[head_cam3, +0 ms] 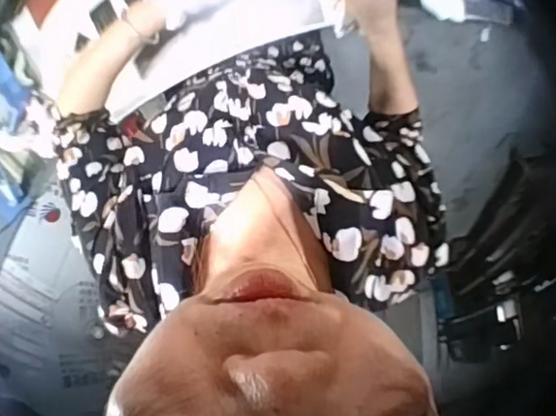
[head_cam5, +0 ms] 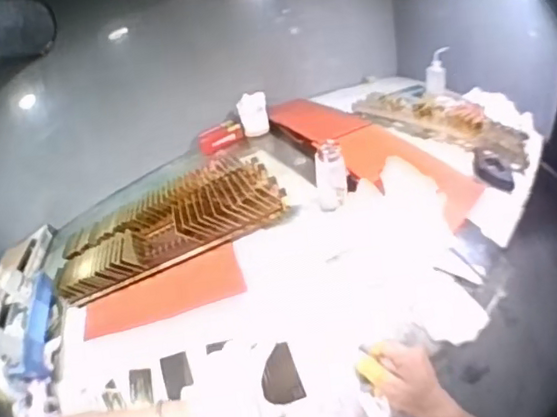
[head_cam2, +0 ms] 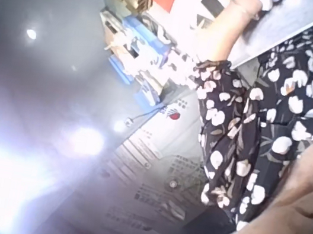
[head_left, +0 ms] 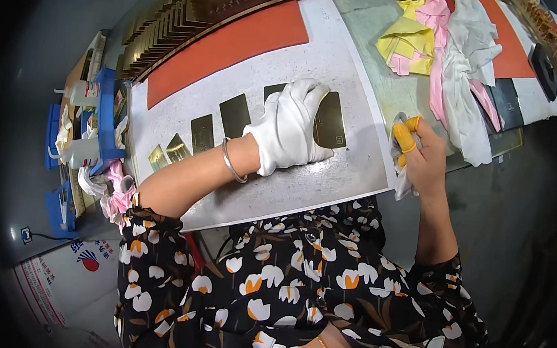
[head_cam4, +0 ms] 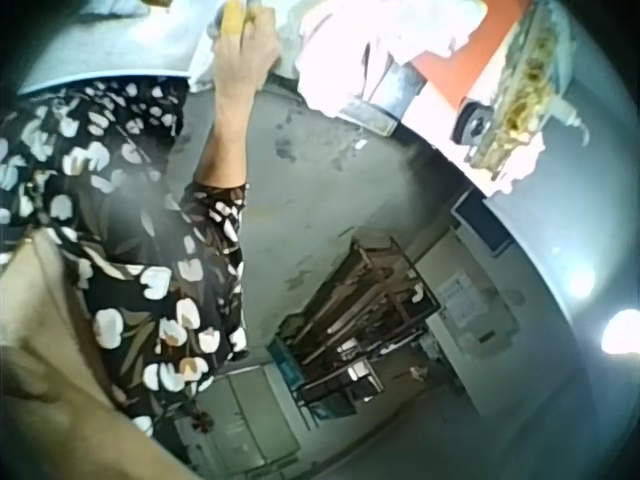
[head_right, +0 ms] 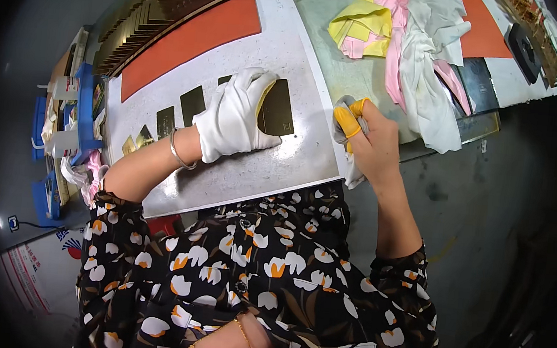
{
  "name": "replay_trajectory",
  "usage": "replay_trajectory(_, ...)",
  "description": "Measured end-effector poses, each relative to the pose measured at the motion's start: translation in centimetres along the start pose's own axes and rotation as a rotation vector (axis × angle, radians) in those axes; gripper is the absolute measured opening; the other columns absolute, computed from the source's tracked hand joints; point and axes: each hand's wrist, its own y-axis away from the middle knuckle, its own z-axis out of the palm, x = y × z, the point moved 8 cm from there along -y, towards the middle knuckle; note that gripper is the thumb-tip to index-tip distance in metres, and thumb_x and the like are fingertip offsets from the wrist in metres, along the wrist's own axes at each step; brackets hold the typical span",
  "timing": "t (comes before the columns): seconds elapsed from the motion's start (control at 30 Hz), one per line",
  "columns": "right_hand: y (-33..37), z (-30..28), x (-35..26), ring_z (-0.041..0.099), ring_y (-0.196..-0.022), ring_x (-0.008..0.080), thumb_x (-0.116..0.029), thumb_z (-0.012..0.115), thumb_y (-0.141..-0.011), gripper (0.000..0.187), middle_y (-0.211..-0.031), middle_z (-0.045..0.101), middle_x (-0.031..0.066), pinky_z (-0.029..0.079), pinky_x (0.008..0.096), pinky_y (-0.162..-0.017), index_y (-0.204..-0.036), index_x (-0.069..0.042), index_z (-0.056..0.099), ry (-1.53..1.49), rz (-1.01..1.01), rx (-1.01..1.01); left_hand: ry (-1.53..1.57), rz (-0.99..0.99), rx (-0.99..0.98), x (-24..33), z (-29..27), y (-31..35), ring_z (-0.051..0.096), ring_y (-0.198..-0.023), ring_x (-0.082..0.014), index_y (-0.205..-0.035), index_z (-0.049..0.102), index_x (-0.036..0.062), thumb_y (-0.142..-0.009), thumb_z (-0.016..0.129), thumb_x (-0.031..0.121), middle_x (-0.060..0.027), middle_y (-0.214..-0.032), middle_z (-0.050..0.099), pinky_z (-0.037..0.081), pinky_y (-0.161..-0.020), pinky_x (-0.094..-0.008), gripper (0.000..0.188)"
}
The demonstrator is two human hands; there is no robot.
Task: The person cleans several small rectangular metal plates on a workbench. They apply liquid from a bottle onto a yellow sponge and wipe each plate individually, then place the cleaned plates into a stack. The process is repeated for multiple plates throughout the video.
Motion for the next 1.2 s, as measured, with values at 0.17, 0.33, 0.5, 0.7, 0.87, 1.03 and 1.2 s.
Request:
replay_trajectory(0.17,-0.3,0.6,-0.6,0.046,-0.045,0.0123,-0.017,0.061,-0.085,0.020,-0.055,0.054,0.0099,0.039,0.0261,-0.045,-0.078,0.000,0.054,0.217,-0.129,-0.059,0.002,0.153,0.185,0.0,-0.2,0.7,0.047,-0.107,-0.0354,-0.127,0.037,-0.0010,-0.053,0.080,0.047,-0.0182,-0.116,0.047,0.036,-0.094,-0.0448,0.098)
replay_trajectory(0.33,-2.1,3.0,-3.5,0.059,-0.058,0.0365,-0.023,0.064,-0.080,0.022,-0.061,0.059,0.0166,0.043,0.0455,-0.052,-0.080,-0.003,0.054,0.710,-0.251,-0.234,-0.246,-0.018,0.089,-1.4,0.2,1.8,0.037,-0.123,-0.0340,-0.128,0.041,0.0019,-0.057,0.060,0.074,-0.0175,-0.127,0.042,0.018,-0.103,-0.0544,0.103)
replay_trajectory(0.5,-5.3,8.4,-4.7,0.058,-0.059,0.0374,-0.020,0.058,-0.080,0.017,-0.061,0.059,0.0175,0.044,0.0469,-0.057,-0.082,-0.003,0.055,0.896,-0.340,-0.391,-0.256,-0.100,0.065,-2.4,-0.1,2.4,0.034,-0.126,-0.0343,-0.126,0.042,0.0028,-0.056,0.069,0.062,-0.0178,-0.130,0.040,0.017,-0.104,-0.0548,0.096)
replay_trajectory(0.7,-8.7,11.9,-3.1,0.059,-0.064,0.0384,-0.015,0.054,-0.076,0.014,-0.066,0.061,0.0196,0.045,0.0476,-0.062,-0.079,-0.002,0.057,1.028,-0.287,-0.449,-0.194,-0.142,0.093,-2.8,-0.2,1.8,0.030,-0.128,-0.0347,-0.126,0.043,0.0012,-0.054,0.074,0.052,-0.0163,-0.132,0.038,0.018,-0.104,-0.0552,0.094)
replay_trajectory(0.87,-7.3,12.7,-2.4,0.059,-0.065,0.0381,-0.014,0.054,-0.075,0.013,-0.065,0.060,0.0208,0.045,0.0489,-0.060,-0.079,-0.002,0.056,1.021,-0.232,-0.464,-0.170,-0.128,0.022,-2.9,0.1,1.7,0.026,-0.130,-0.0334,-0.128,0.041,0.0016,-0.056,0.074,0.052,-0.0137,-0.135,0.035,0.017,-0.104,-0.0550,0.094)
replay_trajectory(1.03,-4.9,12.4,-2.8,0.059,-0.060,0.0382,-0.022,0.057,-0.079,0.020,-0.060,0.058,0.0194,0.045,0.0484,-0.057,-0.077,-0.002,0.054,1.011,-0.209,-0.481,-0.211,-0.070,-0.056,-2.6,1.0,1.5,0.020,-0.134,-0.0339,-0.130,0.040,0.0004,-0.062,0.070,0.051,-0.0140,-0.142,0.029,0.014,-0.105,-0.0570,0.090)
replay_trajectory(1.2,-1.8,11.8,-3.0,0.058,-0.051,0.0351,-0.029,0.061,-0.081,0.028,-0.053,0.056,0.0162,0.046,0.0458,-0.050,-0.074,-0.002,0.052,0.963,-0.292,-0.434,-0.220,0.071,-0.057,-2.6,0.8,1.0,0.021,-0.133,-0.0361,-0.128,0.039,-0.0036,-0.052,0.072,0.061,-0.0169,-0.137,0.033,0.015,-0.103,-0.0597,0.106)
